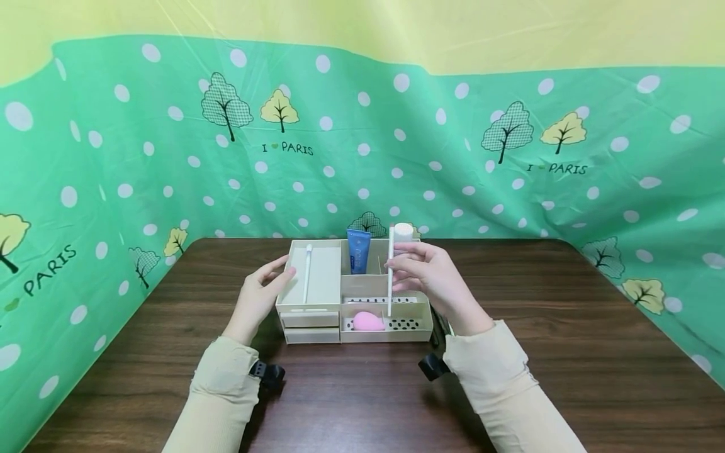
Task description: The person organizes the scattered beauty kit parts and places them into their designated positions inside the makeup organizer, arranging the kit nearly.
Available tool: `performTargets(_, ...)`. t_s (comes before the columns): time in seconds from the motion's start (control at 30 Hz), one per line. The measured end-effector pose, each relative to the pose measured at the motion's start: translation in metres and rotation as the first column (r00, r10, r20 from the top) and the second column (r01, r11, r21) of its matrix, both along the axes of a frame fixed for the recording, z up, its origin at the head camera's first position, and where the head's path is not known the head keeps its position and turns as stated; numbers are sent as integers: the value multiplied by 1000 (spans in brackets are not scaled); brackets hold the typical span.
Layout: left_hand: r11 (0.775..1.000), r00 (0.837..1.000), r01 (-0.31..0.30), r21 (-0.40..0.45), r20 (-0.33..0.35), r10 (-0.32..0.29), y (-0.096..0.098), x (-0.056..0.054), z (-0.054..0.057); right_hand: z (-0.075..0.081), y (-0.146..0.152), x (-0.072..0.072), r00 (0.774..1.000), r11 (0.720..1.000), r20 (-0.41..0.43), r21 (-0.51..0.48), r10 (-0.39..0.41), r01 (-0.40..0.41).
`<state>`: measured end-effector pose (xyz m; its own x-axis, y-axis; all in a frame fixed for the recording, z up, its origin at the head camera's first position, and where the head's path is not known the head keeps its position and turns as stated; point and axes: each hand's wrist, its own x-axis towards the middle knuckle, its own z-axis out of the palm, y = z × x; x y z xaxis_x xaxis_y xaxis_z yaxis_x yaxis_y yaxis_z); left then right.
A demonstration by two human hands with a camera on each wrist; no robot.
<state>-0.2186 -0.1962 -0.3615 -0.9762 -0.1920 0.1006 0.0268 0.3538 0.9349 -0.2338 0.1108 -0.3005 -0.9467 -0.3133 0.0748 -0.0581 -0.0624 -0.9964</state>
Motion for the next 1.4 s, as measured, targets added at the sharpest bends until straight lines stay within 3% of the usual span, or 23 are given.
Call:
performTargets(0.47, 1000, 1000, -3, 5, 6, 3, 2, 2, 1, 6, -41, -6, 996, 998, 61, 14, 68, -69)
performTargets(0.73, 1000, 1000, -6, 1, 7, 6, 2, 2, 1, 5, -61, -8, 995, 998, 80, 15, 63, -65)
performTargets(1.4, 1000, 1000, -17, 3, 4, 17, 1, 0, 1, -1, -105, -29, 990, 990, 139, 140, 7, -27)
